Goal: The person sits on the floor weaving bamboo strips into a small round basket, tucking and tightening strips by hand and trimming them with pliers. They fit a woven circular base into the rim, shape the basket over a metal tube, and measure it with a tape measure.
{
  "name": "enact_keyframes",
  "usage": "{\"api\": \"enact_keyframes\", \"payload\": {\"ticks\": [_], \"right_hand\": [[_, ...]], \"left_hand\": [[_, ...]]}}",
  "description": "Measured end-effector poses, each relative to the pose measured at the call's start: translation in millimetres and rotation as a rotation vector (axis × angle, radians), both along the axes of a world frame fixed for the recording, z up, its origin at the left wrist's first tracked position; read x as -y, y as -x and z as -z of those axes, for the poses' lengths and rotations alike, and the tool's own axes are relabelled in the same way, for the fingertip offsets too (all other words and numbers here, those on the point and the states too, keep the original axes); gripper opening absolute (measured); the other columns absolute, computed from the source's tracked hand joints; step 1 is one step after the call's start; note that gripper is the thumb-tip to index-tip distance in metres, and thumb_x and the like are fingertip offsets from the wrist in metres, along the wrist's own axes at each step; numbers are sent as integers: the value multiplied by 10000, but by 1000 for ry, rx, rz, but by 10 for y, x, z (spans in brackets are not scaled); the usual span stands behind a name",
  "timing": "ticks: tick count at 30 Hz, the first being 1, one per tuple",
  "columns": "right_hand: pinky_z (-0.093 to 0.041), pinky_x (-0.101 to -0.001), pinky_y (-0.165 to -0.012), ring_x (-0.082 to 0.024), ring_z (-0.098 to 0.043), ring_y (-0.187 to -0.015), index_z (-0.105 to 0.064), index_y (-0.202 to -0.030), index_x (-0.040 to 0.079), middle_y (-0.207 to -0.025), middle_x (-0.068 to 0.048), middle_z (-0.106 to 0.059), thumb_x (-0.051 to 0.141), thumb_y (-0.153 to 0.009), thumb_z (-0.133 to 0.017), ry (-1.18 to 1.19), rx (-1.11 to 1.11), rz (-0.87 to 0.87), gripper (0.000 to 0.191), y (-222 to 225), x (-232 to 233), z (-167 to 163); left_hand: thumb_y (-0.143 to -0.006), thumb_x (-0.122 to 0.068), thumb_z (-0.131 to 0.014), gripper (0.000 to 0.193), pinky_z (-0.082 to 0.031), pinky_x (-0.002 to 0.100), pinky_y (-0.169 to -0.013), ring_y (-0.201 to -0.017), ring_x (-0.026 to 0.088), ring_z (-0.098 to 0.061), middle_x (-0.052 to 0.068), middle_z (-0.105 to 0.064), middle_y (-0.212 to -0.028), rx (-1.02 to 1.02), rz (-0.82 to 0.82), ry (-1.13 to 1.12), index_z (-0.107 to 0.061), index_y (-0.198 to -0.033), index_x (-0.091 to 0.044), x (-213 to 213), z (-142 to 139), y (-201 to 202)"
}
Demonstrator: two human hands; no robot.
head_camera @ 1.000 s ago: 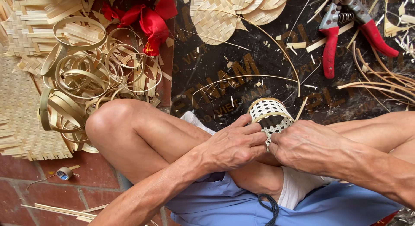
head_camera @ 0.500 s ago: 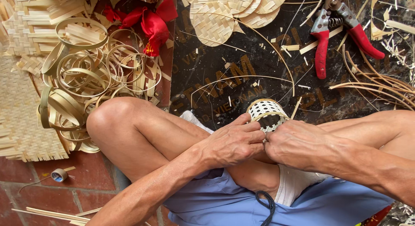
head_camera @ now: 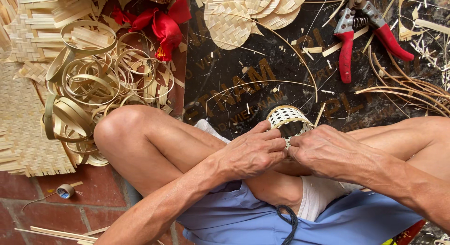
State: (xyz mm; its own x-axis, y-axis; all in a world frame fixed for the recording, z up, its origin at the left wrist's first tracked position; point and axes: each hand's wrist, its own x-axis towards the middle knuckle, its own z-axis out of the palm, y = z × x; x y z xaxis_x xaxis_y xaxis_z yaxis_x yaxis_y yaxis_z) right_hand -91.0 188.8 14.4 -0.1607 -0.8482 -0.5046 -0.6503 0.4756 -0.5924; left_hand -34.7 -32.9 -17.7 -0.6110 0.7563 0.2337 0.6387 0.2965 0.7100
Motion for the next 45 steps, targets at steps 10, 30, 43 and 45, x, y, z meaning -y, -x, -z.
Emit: {"api": "enact_keyframes", "payload": {"ticks": [10,30,43,45], "right_hand": [[-559,-457,-660,-332,-694,-810,-669,-889,35,-855,-125,-652,115,-723,-656,126,31,52,185,2,-90,-4],[-574,-385,-571,-288,-714,-704,-720,-996,34,-831,-120,-718,124,-703,-715,404,-238,447,307,277,-355,-430],[-486,-372,-489,-226,-626,-599,-613,-918,56,-696,-67,-575,187,-860,-703,190,-687,629,169,-318,-117,-39],[-489,-363,-500,-211,-630,-618,-551,-805,87,-688,-52,-562,151,-861,-677,190,-688,548,152,-249,-55,-48]], "left_hand": [[-903,-168,-603,189,-394,417,-1014,-1017,207,-547,28,-546,-975,63,21,13,-708,-1010,-52,-16,-26,-2],[-912,-183,-606,203,-357,489,-981,-991,179,-541,-1,-501,-928,68,2,101,-723,-1074,-148,-64,-92,5],[-894,-140,-625,284,-318,581,-993,-994,181,-537,-8,-507,-924,54,-30,169,-747,-1139,-216,-107,-147,-60],[-896,-129,-621,289,-317,580,-990,-987,177,-538,-17,-510,-919,61,-24,207,-746,-1142,-214,-112,-167,-82]]}}
